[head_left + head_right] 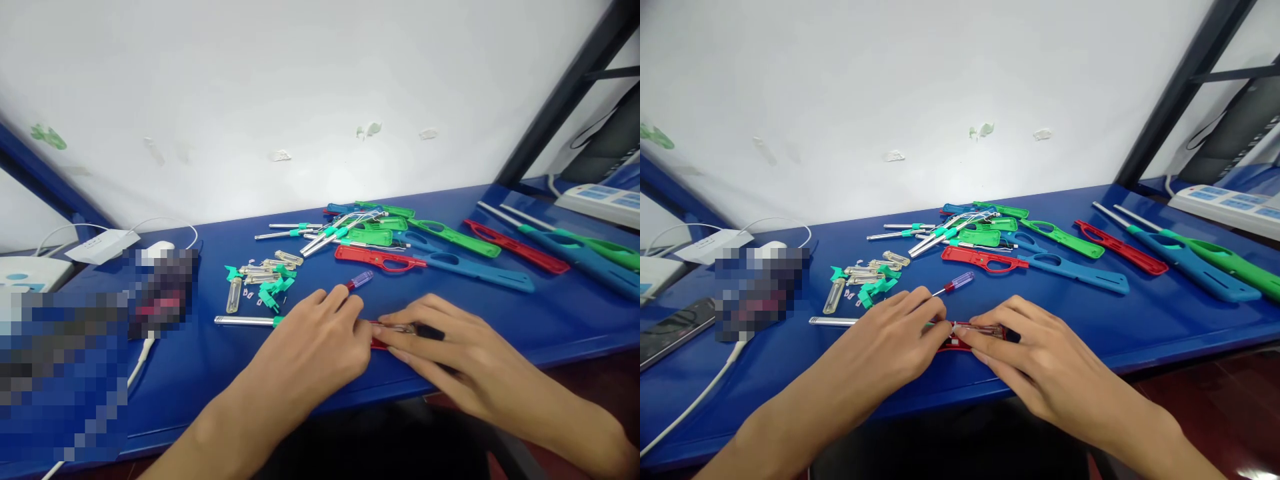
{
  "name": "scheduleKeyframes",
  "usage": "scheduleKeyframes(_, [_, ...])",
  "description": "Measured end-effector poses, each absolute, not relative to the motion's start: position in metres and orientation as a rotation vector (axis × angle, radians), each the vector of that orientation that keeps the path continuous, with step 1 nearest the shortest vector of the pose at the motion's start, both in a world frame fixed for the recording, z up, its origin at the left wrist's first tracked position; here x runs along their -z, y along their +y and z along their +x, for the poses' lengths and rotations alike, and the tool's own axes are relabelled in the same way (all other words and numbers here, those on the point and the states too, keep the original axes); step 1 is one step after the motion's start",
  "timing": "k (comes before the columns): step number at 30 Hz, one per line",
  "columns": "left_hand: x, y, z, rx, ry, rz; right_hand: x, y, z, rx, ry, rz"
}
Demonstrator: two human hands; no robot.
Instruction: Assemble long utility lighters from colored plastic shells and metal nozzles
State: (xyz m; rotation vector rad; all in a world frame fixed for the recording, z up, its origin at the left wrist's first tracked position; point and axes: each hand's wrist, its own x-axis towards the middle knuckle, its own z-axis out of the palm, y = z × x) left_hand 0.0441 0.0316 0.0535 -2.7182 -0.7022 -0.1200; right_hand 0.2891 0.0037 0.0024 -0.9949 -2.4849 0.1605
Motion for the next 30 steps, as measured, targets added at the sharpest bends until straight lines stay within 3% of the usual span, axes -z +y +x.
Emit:
scheduleKeyframes(7, [-0.0510, 0.0398, 0.0513, 0.240, -0.422, -2.600, 0.0028, 0.0051, 0.2908, -0.195, -2.490, -0.970])
scheduleKeyframes(30, [-0.0554, 0.0386, 0.0479, 0.133, -0.418, -2.640, 0.0017, 0.0043, 0.2883, -0.166, -2.439, -0.952])
